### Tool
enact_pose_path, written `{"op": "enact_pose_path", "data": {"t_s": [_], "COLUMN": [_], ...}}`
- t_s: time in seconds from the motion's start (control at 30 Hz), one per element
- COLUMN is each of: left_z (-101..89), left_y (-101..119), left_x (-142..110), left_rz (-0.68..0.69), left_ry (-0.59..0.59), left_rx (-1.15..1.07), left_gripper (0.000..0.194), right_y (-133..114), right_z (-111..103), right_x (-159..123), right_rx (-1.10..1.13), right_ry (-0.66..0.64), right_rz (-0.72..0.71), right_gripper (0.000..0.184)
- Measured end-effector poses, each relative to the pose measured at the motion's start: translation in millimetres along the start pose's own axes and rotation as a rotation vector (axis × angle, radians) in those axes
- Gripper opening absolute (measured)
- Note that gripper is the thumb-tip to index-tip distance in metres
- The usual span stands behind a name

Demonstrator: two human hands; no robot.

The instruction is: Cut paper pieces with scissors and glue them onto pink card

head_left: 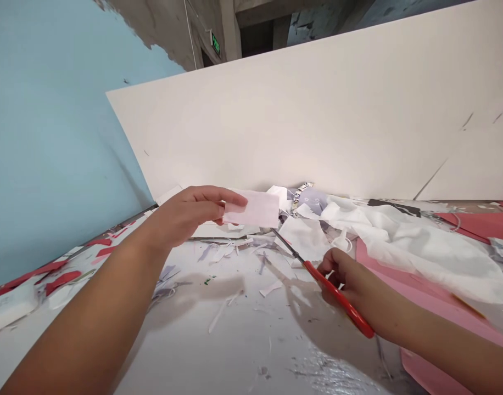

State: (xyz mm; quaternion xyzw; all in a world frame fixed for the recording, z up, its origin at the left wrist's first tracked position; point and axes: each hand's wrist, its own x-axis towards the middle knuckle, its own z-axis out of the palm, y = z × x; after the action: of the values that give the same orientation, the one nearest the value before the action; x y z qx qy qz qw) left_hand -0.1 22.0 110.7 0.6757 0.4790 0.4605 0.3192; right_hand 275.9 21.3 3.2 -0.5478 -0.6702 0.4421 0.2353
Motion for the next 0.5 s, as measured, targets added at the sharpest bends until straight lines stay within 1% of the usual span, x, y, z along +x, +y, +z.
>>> {"op": "enact_pose_path", "data": {"t_s": [0.07, 0.13, 0.2, 0.27, 0.3, 0.37, 0.43, 0.5], "left_z": [-0.2, 2.7, 8.4, 17.6, 23.8, 38.9, 56.0, 71.3], "left_y": [7, 11, 10, 1, -7, -30, -60, -87], "left_x": [-6, -8, -6, -3, -2, -2, -7, -15], "left_rz": [-0.028, -0.06, -0.075, -0.091, -0.104, -0.177, -0.237, -0.313], "left_ry": [0.009, -0.021, -0.093, -0.199, -0.246, -0.329, -0.318, -0.278], "left_rx": [0.052, 0.104, 0.129, 0.122, 0.103, 0.028, -0.022, 0.027], "left_gripper": [0.014, 0.014, 0.018, 0.025, 0.029, 0.034, 0.035, 0.036], "right_y": [1, 2, 2, -1, -2, -5, -8, -10], "right_z": [0, -1, -2, -3, -4, -5, -6, -7], "right_x": [2, 3, 3, 2, 0, -1, -2, -2], "right_rx": [0.176, 0.291, 0.335, 0.352, 0.36, 0.37, 0.391, 0.453], "right_ry": [-0.021, -0.031, -0.028, -0.017, -0.006, 0.037, 0.11, 0.145], "right_rz": [0.005, 0.007, -0.009, -0.044, -0.056, -0.06, -0.079, -0.127], "right_gripper": [0.019, 0.02, 0.023, 0.026, 0.028, 0.03, 0.031, 0.034]}}
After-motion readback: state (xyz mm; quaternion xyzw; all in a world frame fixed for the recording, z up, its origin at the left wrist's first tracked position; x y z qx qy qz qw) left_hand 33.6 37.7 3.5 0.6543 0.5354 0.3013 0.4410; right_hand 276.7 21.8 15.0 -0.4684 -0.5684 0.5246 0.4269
